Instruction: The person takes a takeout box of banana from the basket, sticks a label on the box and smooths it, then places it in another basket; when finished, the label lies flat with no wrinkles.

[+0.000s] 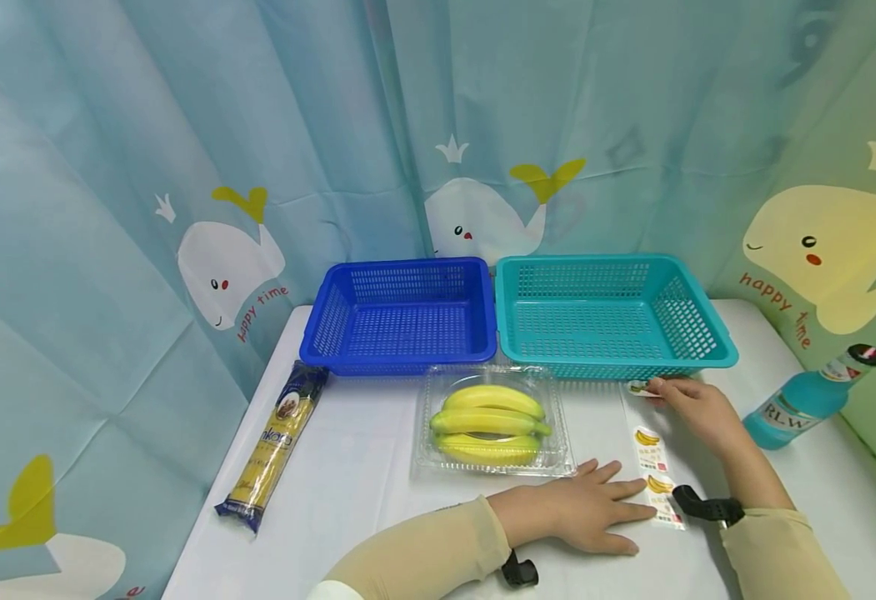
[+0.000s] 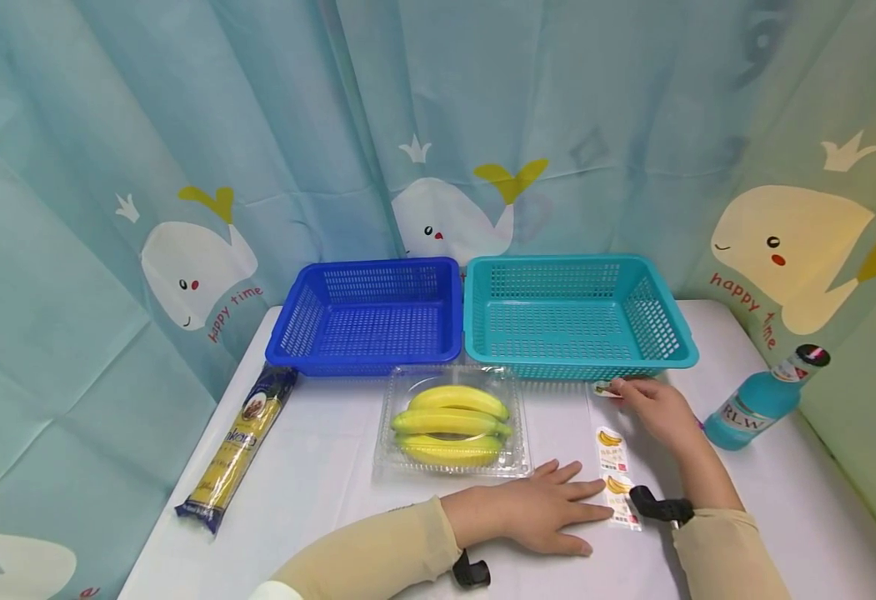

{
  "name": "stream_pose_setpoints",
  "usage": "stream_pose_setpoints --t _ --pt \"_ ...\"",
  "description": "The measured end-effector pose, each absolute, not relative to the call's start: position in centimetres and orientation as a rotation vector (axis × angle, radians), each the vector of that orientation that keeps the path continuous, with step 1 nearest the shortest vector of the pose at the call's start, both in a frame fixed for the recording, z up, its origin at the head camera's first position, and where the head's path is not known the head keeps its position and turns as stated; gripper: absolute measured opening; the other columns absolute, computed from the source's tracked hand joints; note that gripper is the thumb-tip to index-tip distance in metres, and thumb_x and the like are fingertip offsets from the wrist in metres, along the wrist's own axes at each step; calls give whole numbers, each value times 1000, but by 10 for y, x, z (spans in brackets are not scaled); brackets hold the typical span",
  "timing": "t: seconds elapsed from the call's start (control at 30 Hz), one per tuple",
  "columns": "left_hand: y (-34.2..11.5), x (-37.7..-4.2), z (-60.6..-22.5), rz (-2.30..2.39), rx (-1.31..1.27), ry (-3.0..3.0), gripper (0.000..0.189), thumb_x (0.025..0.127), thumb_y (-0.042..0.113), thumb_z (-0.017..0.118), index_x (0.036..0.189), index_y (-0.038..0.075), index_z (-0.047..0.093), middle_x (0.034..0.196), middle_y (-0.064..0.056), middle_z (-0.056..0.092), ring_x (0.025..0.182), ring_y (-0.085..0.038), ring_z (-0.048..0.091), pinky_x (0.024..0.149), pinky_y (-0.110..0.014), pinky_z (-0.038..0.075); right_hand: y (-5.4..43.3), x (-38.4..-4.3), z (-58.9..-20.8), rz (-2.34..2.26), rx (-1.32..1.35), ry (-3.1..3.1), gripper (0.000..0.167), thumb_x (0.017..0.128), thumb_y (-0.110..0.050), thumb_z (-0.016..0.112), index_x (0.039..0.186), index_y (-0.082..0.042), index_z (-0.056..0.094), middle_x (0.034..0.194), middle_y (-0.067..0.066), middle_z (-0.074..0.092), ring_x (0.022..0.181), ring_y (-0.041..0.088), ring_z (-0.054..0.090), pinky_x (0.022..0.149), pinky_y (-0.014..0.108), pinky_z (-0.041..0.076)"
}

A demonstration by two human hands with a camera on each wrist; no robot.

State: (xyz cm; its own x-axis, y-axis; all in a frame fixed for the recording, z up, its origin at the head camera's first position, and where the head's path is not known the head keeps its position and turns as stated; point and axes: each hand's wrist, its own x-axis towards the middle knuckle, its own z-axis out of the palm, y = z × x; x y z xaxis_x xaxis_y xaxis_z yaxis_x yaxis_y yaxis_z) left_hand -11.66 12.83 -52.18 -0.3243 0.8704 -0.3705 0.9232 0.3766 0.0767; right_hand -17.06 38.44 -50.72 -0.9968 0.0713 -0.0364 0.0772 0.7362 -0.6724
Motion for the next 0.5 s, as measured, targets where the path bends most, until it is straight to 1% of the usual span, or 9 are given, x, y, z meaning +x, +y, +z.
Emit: stream_pose_setpoints --t 0.07,0.1,0.17,0.23,0.33,0.43,0.5 --pt "128 -117 -522 -209 1568 2293 59 98 67 26 151 55 4 161 25 -11 154 -14 -4 126 -33 2 385 -170 -508 -1135 130 2947 52 101 -47 50 115 -2 72 116 22 69 96 0 51 81 44 47" --pt "128 -117 -522 -210 1570 2294 59 98 67 26 151 55 4 161 25 -11 154 -14 -4 126 -33 2 385 -170 -509 -1130 121 2957 50 101 -46 52 116 -3 72 117 21 69 95 -1 50 81 42 47" --pt "128 -117 -523 -212 1573 2296 59 99 67 26 152 54 5 161 25 -10 154 -14 -4 126 -33 2 385 -170 -510 -1109 95 2973 45 100 -44 55 117 -5 71 119 21 67 97 5 53 80 40 47" --pt "128 -117 -523 -213 1575 2298 59 99 67 26 152 54 5 161 25 -10 154 -14 -4 126 -34 3 385 -170 -511 -1086 72 2983 41 99 -41 58 118 -7 71 122 21 65 103 16 56 80 38 47" --pt "128 -117 -523 -215 1574 2298 59 98 67 26 152 54 4 161 25 -11 154 -14 -4 126 -34 2 384 -170 -512 -1078 29 2970 39 98 -36 61 120 -5 69 126 23 62 110 31 56 79 37 48" --pt "128 -116 -523 -214 1571 2295 59 98 67 26 152 54 4 161 25 -12 154 -14 -4 126 -34 2 384 -169 -512 -1085 2 2944 37 99 -33 61 121 -5 69 130 24 59 113 34 55 79 34 48" --pt "128 -117 -523 -215 1569 2294 59 98 67 26 151 54 3 161 25 -12 154 -14 -5 126 -34 2 383 -168 -512 -1081 2 2927 37 99 -34 61 121 -6 68 132 23 59 114 33 55 79 34 48"
